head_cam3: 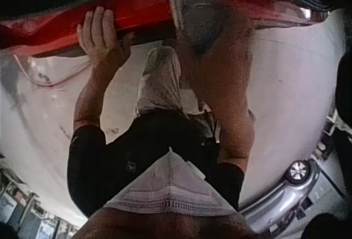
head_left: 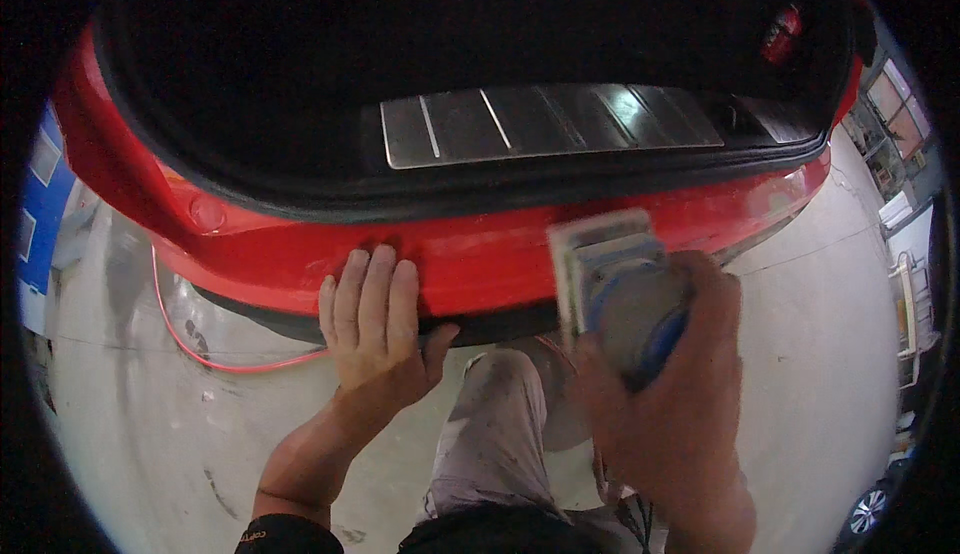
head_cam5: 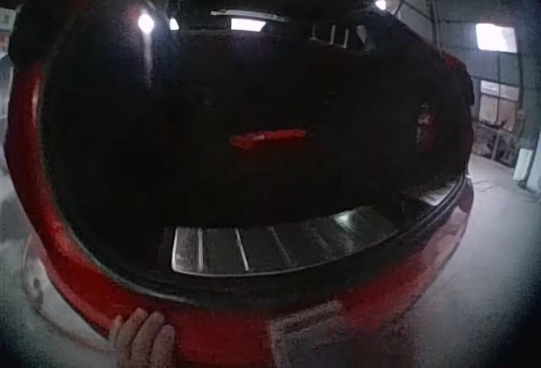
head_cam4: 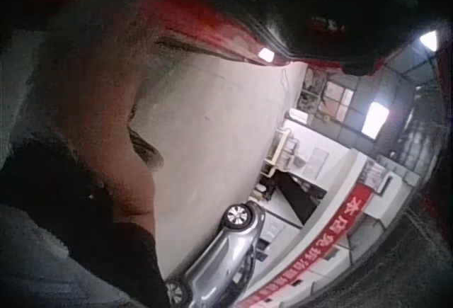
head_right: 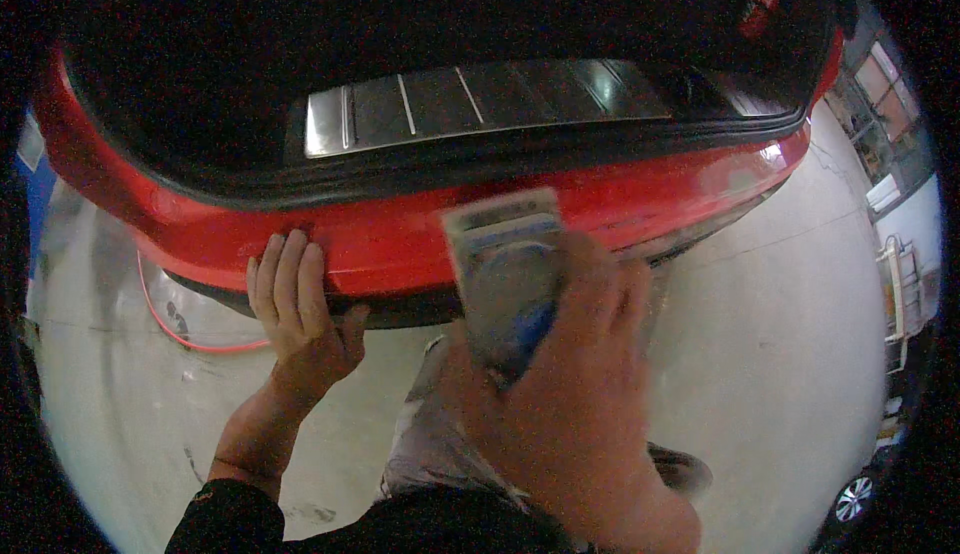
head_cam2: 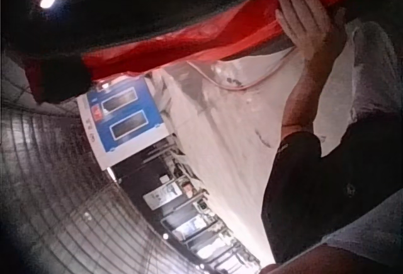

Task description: The person uses a pneumatic sander to smooth the surface of a red car's rear quarter panel and bumper. They move the tool across the bodywork, removing paint and filler to prepare the surface.

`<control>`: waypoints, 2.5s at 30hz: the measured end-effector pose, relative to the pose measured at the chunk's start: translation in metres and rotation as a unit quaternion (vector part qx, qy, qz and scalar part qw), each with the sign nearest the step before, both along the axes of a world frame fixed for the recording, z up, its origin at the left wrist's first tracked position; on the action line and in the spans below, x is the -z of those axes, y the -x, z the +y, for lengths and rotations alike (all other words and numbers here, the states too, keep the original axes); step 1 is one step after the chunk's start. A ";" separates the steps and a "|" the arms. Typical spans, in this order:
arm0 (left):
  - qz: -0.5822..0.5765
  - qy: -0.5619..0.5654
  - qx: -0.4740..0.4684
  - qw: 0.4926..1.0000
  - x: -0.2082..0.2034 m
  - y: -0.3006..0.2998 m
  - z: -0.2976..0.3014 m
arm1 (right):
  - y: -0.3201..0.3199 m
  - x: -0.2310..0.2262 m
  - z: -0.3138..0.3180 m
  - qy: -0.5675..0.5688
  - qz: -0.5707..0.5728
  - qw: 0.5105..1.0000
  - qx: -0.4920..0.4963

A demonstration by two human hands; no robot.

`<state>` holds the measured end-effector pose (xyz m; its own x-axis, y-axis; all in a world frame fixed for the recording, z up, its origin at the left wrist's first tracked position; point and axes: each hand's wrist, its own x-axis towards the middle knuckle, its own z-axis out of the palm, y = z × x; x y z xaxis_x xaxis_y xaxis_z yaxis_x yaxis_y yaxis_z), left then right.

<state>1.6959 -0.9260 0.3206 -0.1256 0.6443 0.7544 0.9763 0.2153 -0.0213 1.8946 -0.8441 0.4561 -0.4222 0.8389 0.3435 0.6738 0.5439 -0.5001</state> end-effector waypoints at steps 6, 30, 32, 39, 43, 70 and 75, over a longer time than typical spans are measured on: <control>0.030 -0.053 -0.012 0.998 0.011 0.005 0.009 | 0.004 -0.003 -0.005 0.019 -0.016 1.000 -0.002; 0.054 -0.086 0.019 0.995 0.012 0.013 0.015 | 0.020 -0.013 -0.004 -0.012 -0.056 0.996 0.072; 0.076 -0.070 0.018 0.995 0.012 0.013 0.012 | 0.019 -0.009 -0.015 -0.031 -0.071 0.996 0.042; 0.079 -0.074 0.013 0.994 0.011 0.014 0.013 | 0.013 -0.010 -0.013 0.042 -0.043 0.997 0.048; 0.056 -0.084 0.024 0.995 0.009 0.010 0.015 | 0.014 -0.017 0.000 0.042 -0.019 0.993 0.110; 0.077 -0.095 0.018 0.992 0.014 0.012 0.016 | 0.012 -0.006 -0.014 0.015 -0.039 0.998 0.050; 0.065 -0.070 0.017 0.995 0.012 0.013 0.012 | -0.007 -0.003 0.016 -0.048 -0.022 0.992 0.117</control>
